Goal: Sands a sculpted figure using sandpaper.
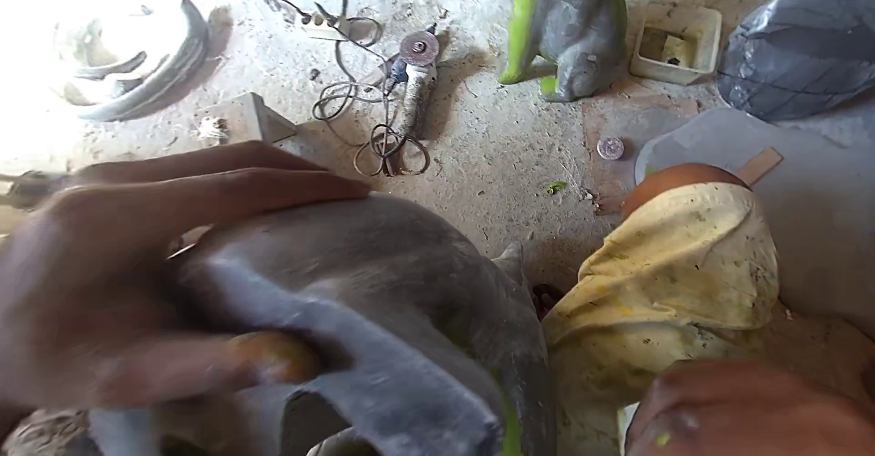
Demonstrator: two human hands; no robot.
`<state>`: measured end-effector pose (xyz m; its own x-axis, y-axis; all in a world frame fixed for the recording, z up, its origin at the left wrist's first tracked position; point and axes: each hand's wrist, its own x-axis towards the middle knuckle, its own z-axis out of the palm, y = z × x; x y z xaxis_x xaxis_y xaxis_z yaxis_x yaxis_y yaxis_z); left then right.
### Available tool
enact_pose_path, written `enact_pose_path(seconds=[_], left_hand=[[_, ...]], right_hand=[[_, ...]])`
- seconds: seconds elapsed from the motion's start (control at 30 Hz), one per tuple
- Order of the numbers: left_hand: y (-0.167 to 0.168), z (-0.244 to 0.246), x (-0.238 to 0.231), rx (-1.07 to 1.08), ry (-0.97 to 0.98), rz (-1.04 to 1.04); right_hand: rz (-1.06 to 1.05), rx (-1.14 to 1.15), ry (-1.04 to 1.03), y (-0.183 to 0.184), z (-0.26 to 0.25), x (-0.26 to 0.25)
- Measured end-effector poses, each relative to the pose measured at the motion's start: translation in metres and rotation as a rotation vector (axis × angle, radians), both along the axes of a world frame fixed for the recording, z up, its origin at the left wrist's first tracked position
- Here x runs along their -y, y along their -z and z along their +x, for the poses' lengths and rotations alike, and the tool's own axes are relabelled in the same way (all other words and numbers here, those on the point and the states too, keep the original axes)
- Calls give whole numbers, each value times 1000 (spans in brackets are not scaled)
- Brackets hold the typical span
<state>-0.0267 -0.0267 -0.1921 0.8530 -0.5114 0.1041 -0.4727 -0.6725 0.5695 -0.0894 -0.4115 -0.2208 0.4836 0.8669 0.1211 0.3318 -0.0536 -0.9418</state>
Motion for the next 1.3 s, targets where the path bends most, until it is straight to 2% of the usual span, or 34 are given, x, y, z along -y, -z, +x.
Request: enact_pose_path(seconds=[0.1, 0.27, 0.47, 0.57, 0.67, 0.8, 0.93, 1.03, 1.17, 1.3], left_hand=[[12, 17, -17, 60, 186, 9], [8, 31, 2, 59, 228, -2], [9, 42, 19, 90, 242, 11], [8, 43, 24, 95, 231, 41], [6, 41, 29, 87, 206, 73], [8, 37, 32, 119, 168, 93], [7, 36, 32, 106, 164, 79], [7, 35, 34, 119, 170, 63], [7, 34, 32, 118, 163, 64], [7, 32, 33, 123, 148, 74]], right_hand=[[-56, 22, 73, 0, 9, 0], [-139, 154, 128, 12, 20, -13], [-413, 366, -14, 6, 24, -34], [-580, 465, -117, -7, 29, -35], [-661, 506, -202, -22, 39, -29], [-657, 461, -216, -31, 48, -19], [-599, 426, -98, -14, 43, -22], [-624, 362, -98, 6, 38, -21], [-635, 337, -152, -3, 42, -22], [-595, 363, -96, 3, 43, -19]])
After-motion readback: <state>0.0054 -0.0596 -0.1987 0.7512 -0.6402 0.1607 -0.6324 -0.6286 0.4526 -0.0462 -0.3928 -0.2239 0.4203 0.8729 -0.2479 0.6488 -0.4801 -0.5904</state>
